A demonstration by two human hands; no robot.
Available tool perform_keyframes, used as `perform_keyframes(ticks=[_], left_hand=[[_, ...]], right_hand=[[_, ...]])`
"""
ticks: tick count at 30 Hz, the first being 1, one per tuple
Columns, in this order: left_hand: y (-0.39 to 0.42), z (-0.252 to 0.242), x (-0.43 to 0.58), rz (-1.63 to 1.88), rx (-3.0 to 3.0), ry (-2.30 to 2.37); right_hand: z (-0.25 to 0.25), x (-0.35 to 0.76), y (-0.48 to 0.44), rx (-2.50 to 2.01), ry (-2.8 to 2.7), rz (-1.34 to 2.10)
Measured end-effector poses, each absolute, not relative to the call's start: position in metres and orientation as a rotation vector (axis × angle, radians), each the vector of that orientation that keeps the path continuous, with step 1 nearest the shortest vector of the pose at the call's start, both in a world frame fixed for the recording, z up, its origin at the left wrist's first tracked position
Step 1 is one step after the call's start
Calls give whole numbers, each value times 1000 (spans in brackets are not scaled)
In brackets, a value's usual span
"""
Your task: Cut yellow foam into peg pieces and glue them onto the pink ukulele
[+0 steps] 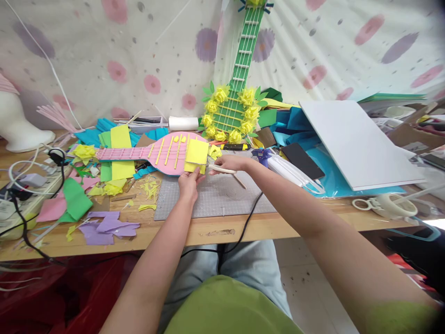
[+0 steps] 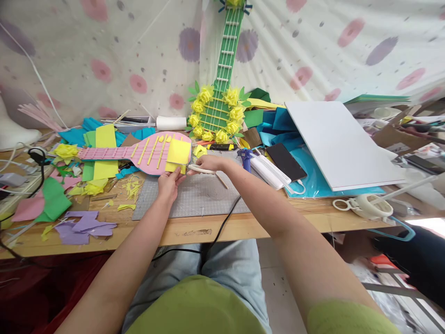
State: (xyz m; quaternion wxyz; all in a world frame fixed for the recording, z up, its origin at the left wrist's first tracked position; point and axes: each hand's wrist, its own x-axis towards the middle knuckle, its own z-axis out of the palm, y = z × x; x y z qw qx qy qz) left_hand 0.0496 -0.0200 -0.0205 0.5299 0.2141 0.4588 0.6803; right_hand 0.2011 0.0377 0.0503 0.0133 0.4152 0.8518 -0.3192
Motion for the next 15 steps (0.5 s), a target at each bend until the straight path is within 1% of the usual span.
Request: perform_keyframes(ticks=[6, 15], left_hand=[[-20, -16, 46, 1626, 420, 1133], [-19, -15, 46, 1618, 402, 1125]], right_hand=[[44, 192, 46, 1299, 2553, -1203], [39, 192, 57, 1279, 2491, -1300]])
